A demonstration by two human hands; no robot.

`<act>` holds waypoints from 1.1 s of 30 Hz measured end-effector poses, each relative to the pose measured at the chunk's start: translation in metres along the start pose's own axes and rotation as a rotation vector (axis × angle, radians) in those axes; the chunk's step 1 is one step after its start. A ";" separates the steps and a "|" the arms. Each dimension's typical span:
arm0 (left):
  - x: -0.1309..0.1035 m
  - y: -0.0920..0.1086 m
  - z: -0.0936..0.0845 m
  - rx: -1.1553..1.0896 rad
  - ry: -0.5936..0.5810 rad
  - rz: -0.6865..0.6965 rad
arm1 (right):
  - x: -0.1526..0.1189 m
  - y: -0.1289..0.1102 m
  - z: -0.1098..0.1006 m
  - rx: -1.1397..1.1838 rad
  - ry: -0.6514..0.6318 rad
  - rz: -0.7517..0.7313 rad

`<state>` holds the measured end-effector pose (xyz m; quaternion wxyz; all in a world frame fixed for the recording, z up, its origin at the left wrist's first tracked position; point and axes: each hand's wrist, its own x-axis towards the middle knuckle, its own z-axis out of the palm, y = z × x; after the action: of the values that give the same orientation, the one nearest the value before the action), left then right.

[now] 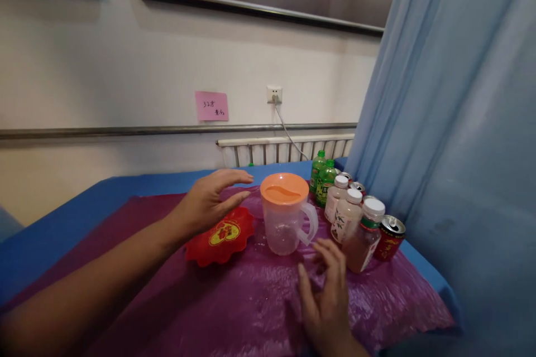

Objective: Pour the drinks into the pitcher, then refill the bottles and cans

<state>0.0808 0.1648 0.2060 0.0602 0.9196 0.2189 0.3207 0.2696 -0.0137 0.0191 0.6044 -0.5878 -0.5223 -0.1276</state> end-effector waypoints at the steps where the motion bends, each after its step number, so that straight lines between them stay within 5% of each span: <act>1: 0.011 0.003 0.003 0.035 -0.071 0.049 | 0.012 0.006 0.000 0.009 0.031 0.051; 6: 0.063 0.016 0.020 0.226 -0.440 0.242 | 0.055 0.021 0.018 0.197 -0.041 0.323; 9: 0.086 0.019 0.028 0.353 -0.547 0.324 | 0.065 0.017 0.031 0.425 -0.089 0.427; 19: 0.106 0.004 0.046 0.302 -0.570 0.552 | 0.069 0.008 0.056 0.615 -0.155 0.484; 27: 0.107 0.001 0.041 0.160 -0.580 0.479 | 0.065 0.017 0.061 0.563 -0.138 0.455; 33: 0.112 0.003 0.042 0.265 -0.598 0.534 | 0.064 0.019 0.060 0.523 -0.140 0.437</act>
<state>0.1855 0.2130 0.2365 -0.0829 0.9964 -0.0150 0.0133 0.2825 0.0719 0.0437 0.7103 -0.5184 -0.4395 0.1833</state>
